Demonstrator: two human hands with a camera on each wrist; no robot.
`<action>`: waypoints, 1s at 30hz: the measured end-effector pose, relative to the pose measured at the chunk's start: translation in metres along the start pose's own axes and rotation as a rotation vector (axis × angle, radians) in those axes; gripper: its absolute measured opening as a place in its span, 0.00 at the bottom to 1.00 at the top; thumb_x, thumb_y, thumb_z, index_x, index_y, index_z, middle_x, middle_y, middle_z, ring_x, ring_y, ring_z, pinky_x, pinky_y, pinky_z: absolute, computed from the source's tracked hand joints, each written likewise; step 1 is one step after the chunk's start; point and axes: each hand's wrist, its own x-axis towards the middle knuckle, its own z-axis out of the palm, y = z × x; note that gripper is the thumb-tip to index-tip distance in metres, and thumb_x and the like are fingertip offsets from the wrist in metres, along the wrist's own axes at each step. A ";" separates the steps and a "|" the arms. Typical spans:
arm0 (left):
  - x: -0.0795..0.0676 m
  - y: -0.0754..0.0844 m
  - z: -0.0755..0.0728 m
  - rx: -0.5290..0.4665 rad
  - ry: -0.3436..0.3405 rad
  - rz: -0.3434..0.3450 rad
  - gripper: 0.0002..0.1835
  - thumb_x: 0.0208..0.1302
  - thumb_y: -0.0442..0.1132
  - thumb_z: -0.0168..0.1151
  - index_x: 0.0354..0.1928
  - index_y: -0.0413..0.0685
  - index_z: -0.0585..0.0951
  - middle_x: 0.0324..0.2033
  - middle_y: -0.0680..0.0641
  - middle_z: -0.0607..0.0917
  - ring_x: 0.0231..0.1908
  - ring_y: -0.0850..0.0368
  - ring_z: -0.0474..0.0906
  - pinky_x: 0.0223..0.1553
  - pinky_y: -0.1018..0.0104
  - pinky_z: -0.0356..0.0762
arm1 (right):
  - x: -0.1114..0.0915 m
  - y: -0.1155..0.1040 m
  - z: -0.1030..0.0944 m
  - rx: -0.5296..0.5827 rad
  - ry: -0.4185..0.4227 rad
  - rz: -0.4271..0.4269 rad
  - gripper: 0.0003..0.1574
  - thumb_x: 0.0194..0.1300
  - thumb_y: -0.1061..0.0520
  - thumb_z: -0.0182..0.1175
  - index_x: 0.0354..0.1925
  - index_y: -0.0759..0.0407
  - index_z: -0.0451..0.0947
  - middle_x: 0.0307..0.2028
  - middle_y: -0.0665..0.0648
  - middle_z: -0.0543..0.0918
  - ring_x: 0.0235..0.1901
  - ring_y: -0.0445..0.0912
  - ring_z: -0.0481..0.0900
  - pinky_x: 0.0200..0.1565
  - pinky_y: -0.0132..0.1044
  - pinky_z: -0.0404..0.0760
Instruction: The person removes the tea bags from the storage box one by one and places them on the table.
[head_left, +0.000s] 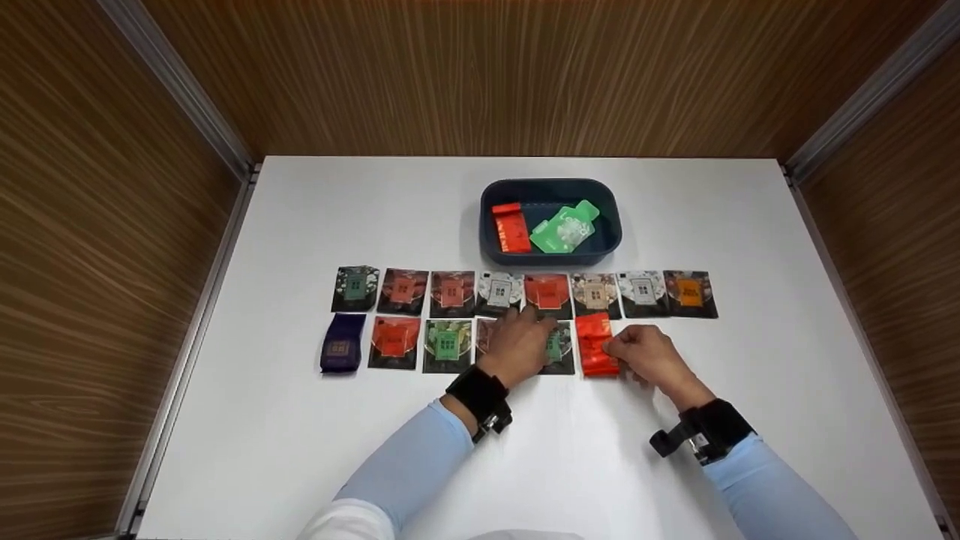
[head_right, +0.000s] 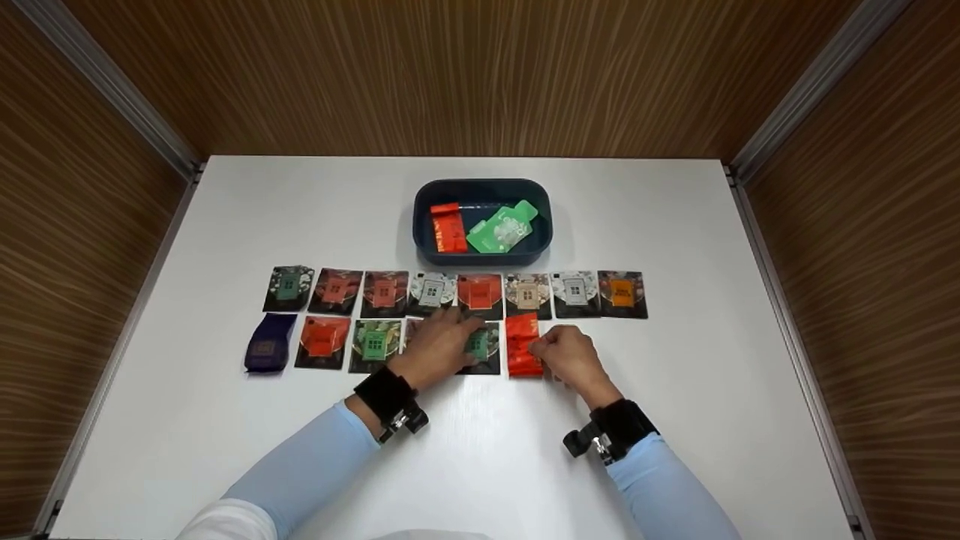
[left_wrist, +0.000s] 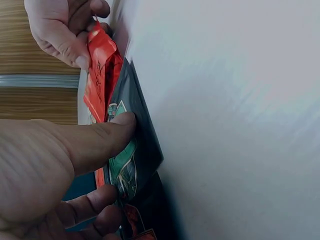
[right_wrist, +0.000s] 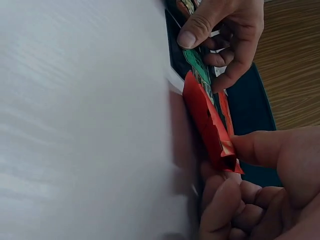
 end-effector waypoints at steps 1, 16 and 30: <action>0.000 0.000 0.000 -0.003 -0.002 -0.003 0.31 0.61 0.50 0.79 0.67 0.60 0.81 0.61 0.42 0.81 0.58 0.40 0.76 0.59 0.46 0.79 | 0.000 -0.001 0.000 -0.022 0.005 0.002 0.15 0.71 0.51 0.64 0.39 0.63 0.80 0.19 0.52 0.78 0.16 0.44 0.73 0.17 0.37 0.74; -0.002 -0.001 -0.003 -0.034 0.012 0.031 0.27 0.68 0.51 0.73 0.68 0.57 0.81 0.58 0.44 0.84 0.56 0.43 0.78 0.59 0.48 0.78 | 0.000 -0.010 -0.003 -0.116 0.058 -0.040 0.15 0.72 0.50 0.62 0.38 0.62 0.81 0.23 0.55 0.80 0.17 0.44 0.76 0.20 0.39 0.79; 0.025 -0.031 -0.045 -0.161 0.210 0.023 0.15 0.78 0.44 0.61 0.59 0.50 0.87 0.52 0.48 0.87 0.54 0.50 0.79 0.58 0.58 0.75 | 0.023 -0.078 -0.007 -0.112 0.196 -0.316 0.12 0.76 0.56 0.58 0.38 0.62 0.81 0.31 0.58 0.82 0.26 0.47 0.74 0.34 0.40 0.73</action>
